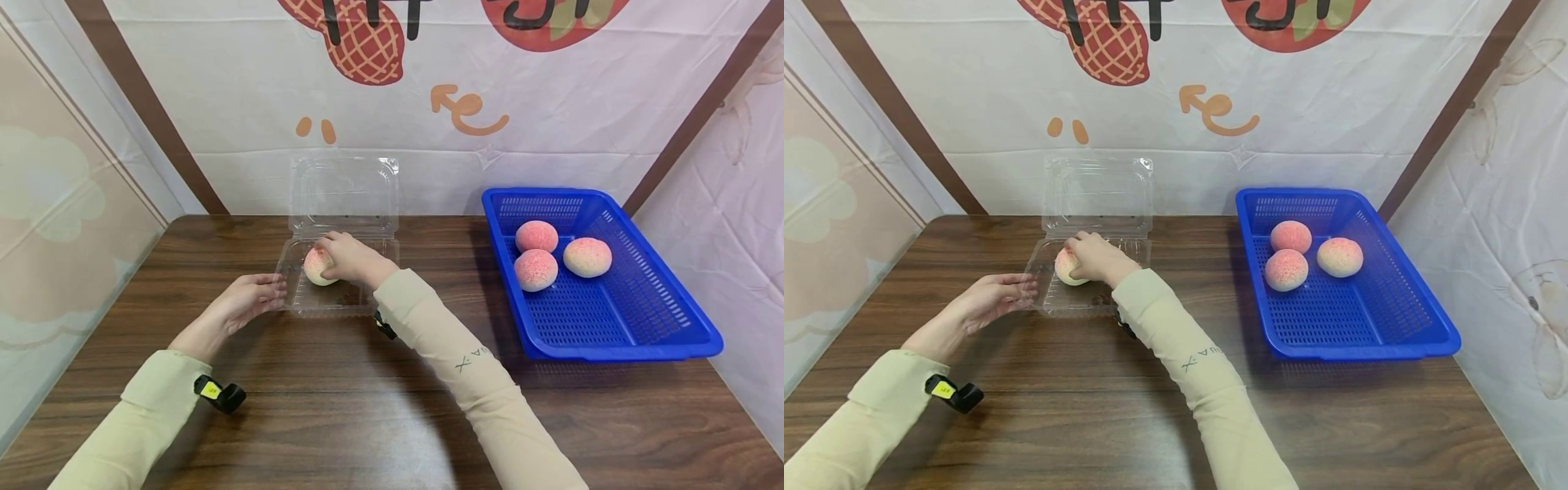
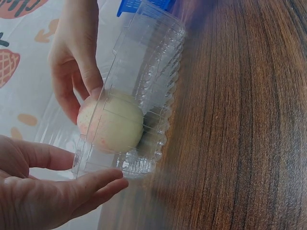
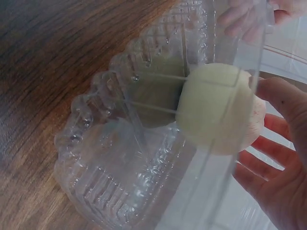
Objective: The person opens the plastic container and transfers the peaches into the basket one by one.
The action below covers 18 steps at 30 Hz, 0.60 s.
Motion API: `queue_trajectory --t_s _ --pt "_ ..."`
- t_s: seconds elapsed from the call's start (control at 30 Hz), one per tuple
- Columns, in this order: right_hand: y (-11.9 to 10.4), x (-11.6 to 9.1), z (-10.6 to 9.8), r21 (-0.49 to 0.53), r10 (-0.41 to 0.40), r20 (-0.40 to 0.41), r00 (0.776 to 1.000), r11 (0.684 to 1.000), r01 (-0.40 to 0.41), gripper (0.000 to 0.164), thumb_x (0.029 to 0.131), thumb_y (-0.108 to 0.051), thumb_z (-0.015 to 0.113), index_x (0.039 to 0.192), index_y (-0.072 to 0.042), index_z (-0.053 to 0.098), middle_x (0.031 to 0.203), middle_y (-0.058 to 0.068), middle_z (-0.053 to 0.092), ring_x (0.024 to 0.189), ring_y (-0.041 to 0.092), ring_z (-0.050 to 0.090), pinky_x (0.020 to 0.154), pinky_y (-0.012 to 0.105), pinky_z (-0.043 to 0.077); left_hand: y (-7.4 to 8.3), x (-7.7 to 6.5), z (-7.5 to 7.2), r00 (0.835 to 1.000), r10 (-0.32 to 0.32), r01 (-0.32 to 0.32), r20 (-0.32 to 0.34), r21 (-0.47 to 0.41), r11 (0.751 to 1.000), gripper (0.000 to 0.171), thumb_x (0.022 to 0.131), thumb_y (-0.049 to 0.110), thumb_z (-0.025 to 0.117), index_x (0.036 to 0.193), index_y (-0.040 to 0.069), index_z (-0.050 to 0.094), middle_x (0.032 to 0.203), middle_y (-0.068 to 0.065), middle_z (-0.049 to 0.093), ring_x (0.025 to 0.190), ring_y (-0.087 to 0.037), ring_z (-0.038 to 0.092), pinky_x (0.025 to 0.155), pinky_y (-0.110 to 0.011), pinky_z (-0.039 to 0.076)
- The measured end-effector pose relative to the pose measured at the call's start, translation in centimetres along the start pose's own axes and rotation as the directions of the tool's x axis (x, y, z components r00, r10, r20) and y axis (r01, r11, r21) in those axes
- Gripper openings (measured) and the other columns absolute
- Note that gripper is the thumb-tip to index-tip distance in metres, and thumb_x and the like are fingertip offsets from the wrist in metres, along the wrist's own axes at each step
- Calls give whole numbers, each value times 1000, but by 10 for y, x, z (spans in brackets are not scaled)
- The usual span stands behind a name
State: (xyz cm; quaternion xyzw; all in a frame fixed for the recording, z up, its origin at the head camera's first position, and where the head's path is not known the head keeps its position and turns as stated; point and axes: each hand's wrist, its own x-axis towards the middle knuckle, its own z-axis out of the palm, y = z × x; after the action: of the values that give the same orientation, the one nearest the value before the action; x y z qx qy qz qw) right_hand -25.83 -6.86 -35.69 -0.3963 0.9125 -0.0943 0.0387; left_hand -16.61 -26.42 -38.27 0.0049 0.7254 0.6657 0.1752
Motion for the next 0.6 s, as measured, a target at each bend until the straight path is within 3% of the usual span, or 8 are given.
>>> queue_trajectory --t_s 0.37,0.6 --pt "-5 0 0 7 -29 6 1000 1000 29 47 78 -25 70 116 -7 49 114 4 52 101 14 50 87 22 41 1 -2 0 1000 2 -2 -2 -6 1000 55 90 -6 31 136 -20 4 141 -37 9 111 -17 42 82 -15 45" --pt "-8 -1 2 -28 -25 40 999 999 26 51 79 -27 69 124 -12 50 124 7 46 106 17 49 89 25 41 0 -1 0 1000 -1 1 -4 9 1000 54 92 -4 32 136 -19 5 141 -36 10 111 -17 42 83 -16 45"
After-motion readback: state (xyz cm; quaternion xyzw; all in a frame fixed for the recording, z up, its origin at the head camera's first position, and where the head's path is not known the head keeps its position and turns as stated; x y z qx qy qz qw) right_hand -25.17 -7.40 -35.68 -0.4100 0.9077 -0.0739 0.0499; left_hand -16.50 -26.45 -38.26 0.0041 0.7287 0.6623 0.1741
